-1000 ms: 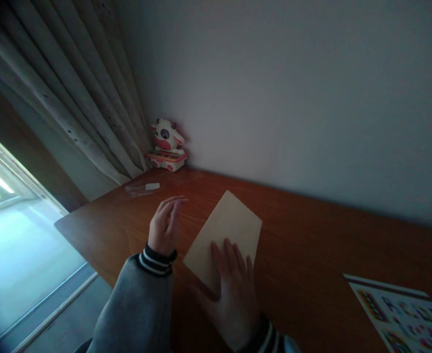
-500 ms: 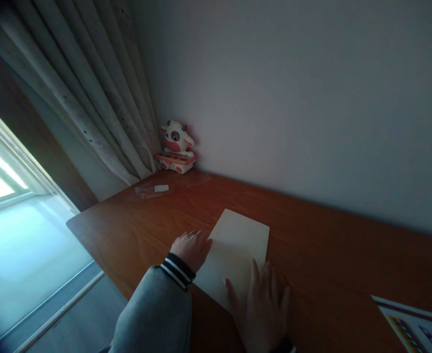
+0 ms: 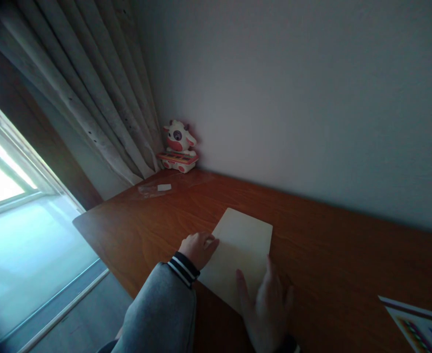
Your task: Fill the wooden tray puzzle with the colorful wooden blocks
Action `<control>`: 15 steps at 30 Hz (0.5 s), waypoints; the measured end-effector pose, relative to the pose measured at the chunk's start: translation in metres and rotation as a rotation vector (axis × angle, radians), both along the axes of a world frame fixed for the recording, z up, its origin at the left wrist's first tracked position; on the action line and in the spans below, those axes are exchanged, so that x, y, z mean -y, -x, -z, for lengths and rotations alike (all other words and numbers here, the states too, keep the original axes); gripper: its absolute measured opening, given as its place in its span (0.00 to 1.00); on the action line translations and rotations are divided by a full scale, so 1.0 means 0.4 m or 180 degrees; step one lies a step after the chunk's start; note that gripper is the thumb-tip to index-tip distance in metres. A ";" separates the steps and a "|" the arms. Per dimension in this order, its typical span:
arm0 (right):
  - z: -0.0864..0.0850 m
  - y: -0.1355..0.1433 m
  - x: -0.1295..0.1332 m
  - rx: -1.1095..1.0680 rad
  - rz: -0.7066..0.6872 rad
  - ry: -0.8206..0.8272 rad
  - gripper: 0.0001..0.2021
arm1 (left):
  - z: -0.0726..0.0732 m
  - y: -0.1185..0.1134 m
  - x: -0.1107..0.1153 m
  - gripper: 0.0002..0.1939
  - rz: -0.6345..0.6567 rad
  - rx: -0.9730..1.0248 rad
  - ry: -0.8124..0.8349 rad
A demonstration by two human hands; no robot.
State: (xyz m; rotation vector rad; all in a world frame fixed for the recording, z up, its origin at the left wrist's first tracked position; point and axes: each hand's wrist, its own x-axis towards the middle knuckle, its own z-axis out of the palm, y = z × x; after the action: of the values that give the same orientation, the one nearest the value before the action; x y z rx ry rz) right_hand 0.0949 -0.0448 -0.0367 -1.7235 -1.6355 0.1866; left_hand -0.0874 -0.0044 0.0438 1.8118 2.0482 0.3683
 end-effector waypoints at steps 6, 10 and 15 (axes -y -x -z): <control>-0.062 -0.026 -0.004 -0.1438 -0.0163 0.0216 0.49 | -0.018 -0.013 0.000 0.17 -0.0069 0.0724 -0.0620; -0.113 -0.102 0.005 -0.2309 0.0002 -0.0133 0.47 | -0.030 -0.065 0.020 0.18 0.0499 0.1533 -0.1104; -0.135 -0.268 0.036 -0.2505 0.0049 0.0025 0.37 | -0.016 -0.163 0.071 0.31 0.1448 0.1537 -0.1257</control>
State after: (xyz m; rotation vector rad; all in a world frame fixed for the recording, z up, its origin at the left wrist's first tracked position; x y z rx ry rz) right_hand 0.2020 -0.0594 0.0175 -1.3973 -1.0302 0.7569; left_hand -0.0221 -0.0328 0.0501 2.0790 1.2568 1.0099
